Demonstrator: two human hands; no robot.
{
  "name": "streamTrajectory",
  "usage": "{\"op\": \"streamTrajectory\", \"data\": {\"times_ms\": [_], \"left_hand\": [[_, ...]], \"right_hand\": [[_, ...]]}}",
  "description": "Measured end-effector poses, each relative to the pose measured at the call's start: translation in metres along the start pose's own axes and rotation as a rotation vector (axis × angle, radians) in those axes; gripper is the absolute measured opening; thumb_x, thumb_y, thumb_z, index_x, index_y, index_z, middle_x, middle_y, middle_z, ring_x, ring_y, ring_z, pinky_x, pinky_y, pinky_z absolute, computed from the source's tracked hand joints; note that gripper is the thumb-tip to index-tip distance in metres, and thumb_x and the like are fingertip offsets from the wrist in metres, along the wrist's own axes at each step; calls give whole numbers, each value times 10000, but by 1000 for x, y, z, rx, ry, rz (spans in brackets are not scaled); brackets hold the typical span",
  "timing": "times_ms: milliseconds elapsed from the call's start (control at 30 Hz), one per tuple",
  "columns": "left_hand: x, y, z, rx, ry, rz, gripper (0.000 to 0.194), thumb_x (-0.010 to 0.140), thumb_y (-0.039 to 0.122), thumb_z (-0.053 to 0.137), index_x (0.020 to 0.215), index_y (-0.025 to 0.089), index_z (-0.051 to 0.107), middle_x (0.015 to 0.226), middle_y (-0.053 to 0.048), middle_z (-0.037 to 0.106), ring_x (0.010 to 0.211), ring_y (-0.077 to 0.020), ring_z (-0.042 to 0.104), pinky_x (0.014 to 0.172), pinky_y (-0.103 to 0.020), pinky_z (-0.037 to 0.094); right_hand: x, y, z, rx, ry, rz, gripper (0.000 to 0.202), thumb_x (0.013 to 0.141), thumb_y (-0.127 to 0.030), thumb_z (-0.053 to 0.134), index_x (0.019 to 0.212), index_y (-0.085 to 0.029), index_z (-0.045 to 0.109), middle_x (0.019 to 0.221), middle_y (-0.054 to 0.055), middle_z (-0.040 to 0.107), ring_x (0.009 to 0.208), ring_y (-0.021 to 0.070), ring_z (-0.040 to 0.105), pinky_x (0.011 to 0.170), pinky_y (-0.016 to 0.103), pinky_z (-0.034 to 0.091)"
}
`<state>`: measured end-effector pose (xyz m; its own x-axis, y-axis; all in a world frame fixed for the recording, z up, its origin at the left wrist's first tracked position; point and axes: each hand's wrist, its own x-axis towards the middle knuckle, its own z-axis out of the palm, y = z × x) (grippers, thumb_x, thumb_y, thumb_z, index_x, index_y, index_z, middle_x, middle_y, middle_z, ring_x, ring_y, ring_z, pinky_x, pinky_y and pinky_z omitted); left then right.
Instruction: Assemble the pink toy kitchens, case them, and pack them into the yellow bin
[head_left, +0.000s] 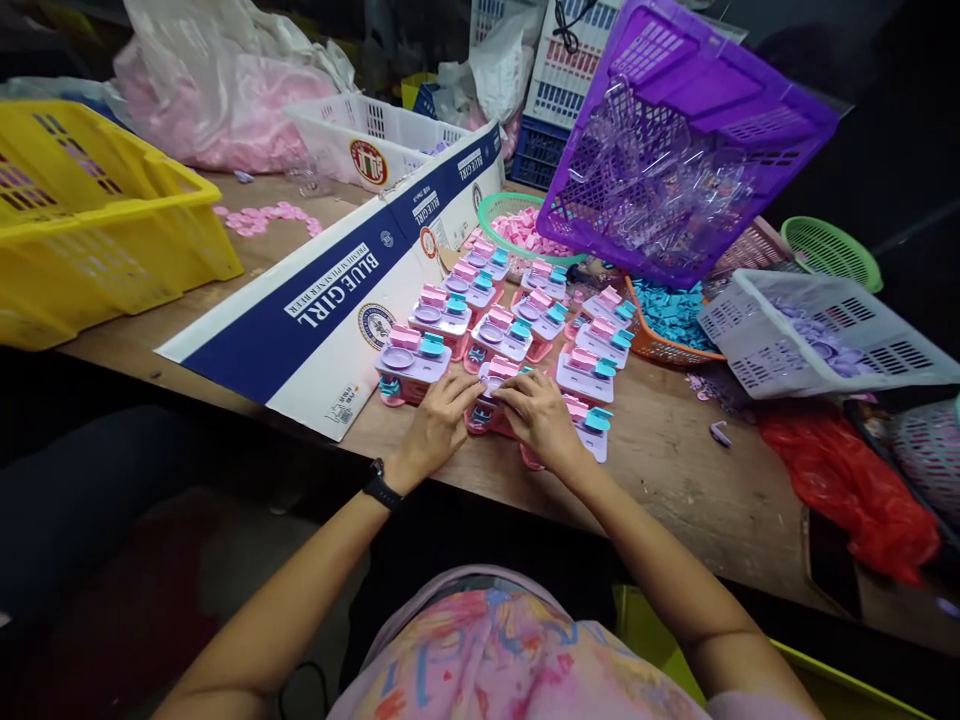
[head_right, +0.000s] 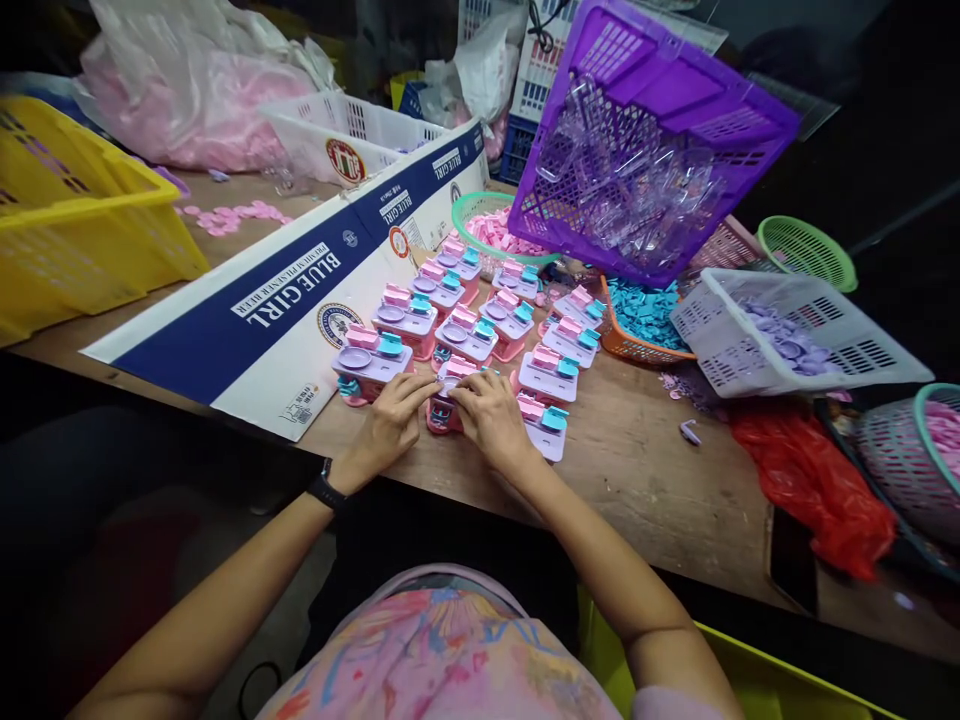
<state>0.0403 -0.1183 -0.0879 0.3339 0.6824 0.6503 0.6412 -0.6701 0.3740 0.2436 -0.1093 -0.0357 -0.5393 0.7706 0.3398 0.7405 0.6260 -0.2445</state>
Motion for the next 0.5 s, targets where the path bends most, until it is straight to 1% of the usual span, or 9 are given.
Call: {"op": "streamTrajectory", "data": {"times_ms": [100,167,267,400,500], "left_hand": [[2,-3,0,-31,-31,1,559,859,-47,465,1325,193,660,1291,-104,687,1232,-264,600,1075,-484,548],[3,-3,0,-26,-60,9,586,847,-52,464,1339,199,657,1312,-103,676,1247,-269,585,1069,-483,542],[3,-2,-2,22,-90,32,615,823,-61,462,1357,179,652,1368,-116,657,1276,-287,556,1064,-484,521],[3,0,-4,89,-80,43,657,813,-59,463,1399,182,637,1437,-113,637,1338,-299,512,1097,-495,451],[0,0,-5,143,-121,32,688,799,-61,468,1417,193,629,1412,-96,671,1332,-295,528,1082,-500,405]], "right_hand": [[-3,3,-2,-9,3,-47,184,1012,-125,610,1115,-184,750,1079,81,752,1028,259,588,892,388,441],[-4,3,-4,-43,-18,-47,179,1023,-127,586,1093,-171,745,1034,89,748,1002,262,583,864,388,438],[-3,0,-4,-108,-45,-43,179,1028,-132,569,1065,-159,742,999,101,731,991,270,568,862,392,440],[-2,-8,3,-210,-56,-24,171,996,-83,572,1024,-145,729,957,111,698,945,272,549,842,393,455],[-3,-12,13,-250,-9,-46,179,958,-35,576,1004,-138,714,946,112,680,918,269,546,811,388,460]]}}
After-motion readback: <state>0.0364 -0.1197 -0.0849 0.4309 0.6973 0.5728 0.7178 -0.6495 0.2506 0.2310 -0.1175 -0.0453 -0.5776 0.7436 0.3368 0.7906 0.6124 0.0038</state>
